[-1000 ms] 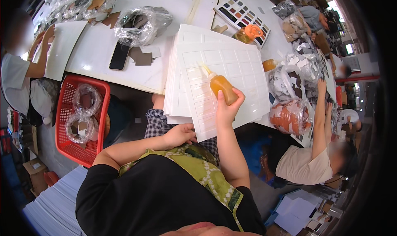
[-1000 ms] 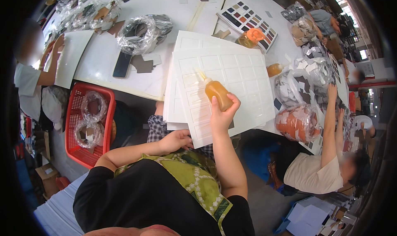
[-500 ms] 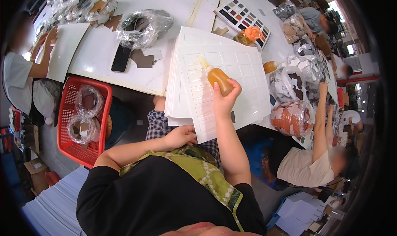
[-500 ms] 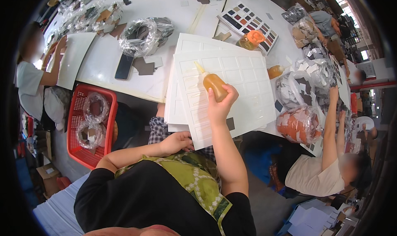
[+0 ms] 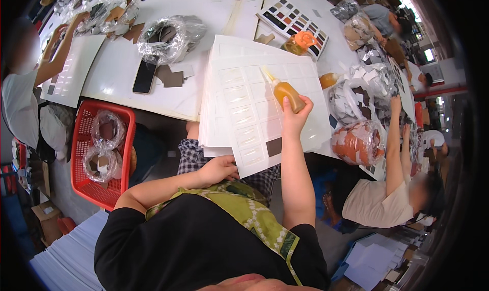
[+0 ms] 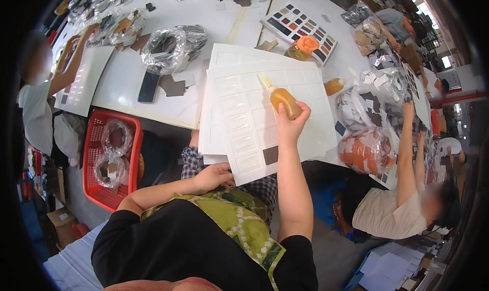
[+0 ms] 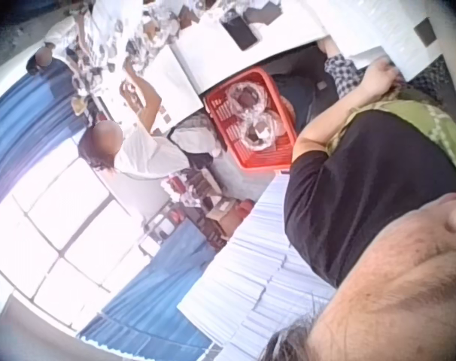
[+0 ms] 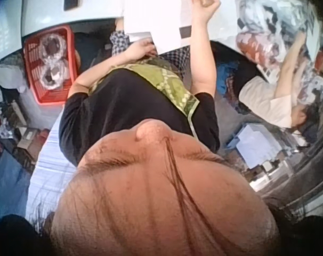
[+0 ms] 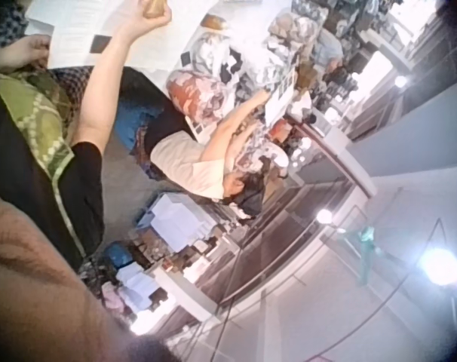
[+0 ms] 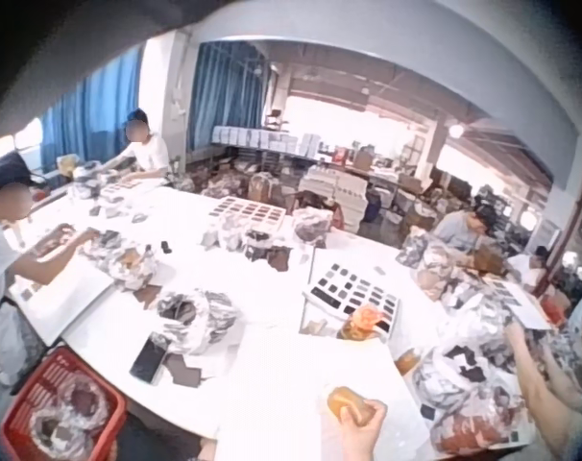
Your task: Applying liquid adhesive from a bottle to grid patterns on white boards for sample preparation.
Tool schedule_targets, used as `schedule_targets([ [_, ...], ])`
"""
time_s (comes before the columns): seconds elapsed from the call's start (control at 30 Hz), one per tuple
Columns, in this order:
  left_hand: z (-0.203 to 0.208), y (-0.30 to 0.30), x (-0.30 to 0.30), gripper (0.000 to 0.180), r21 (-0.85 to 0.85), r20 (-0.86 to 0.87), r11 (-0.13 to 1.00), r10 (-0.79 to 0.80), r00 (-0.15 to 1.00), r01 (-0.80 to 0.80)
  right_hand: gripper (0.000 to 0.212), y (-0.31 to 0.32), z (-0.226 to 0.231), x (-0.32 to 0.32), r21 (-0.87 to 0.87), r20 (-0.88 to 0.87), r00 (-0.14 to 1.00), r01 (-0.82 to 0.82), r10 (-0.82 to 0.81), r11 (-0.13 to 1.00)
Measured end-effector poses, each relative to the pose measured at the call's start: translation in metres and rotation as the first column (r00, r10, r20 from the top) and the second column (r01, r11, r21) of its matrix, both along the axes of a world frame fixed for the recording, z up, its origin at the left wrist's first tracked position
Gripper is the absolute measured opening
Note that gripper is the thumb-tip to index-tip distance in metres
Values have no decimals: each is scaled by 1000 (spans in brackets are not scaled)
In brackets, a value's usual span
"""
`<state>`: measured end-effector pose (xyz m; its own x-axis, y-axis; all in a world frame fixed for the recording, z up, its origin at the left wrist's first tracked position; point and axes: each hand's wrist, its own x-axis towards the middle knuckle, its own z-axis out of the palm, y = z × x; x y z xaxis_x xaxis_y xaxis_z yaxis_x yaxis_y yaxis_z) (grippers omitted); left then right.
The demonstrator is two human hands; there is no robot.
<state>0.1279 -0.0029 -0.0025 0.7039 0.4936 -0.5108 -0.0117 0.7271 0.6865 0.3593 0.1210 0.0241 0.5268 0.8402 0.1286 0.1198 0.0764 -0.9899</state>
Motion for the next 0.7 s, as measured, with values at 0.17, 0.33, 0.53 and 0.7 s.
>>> schedule_targets([
  [0.17,-3,1,1,31,4,2,1000,-11,1000,11,41,-2,-15,-2,121,466,884,-23,-36,992],
  [0.33,-4,1,2,31,8,-5,1000,1,1000,-1,41,-11,-6,-10,21,49,990,-136,135,990],
  [0.53,-5,1,4,28,15,-3,1000,5,1000,-5,41,-19,-16,15,61,250,968,-20,4,998],
  [0.7,-2,1,5,29,15,-34,1000,8,999,-7,43,-30,-10,5,114,319,941,-160,116,981],
])
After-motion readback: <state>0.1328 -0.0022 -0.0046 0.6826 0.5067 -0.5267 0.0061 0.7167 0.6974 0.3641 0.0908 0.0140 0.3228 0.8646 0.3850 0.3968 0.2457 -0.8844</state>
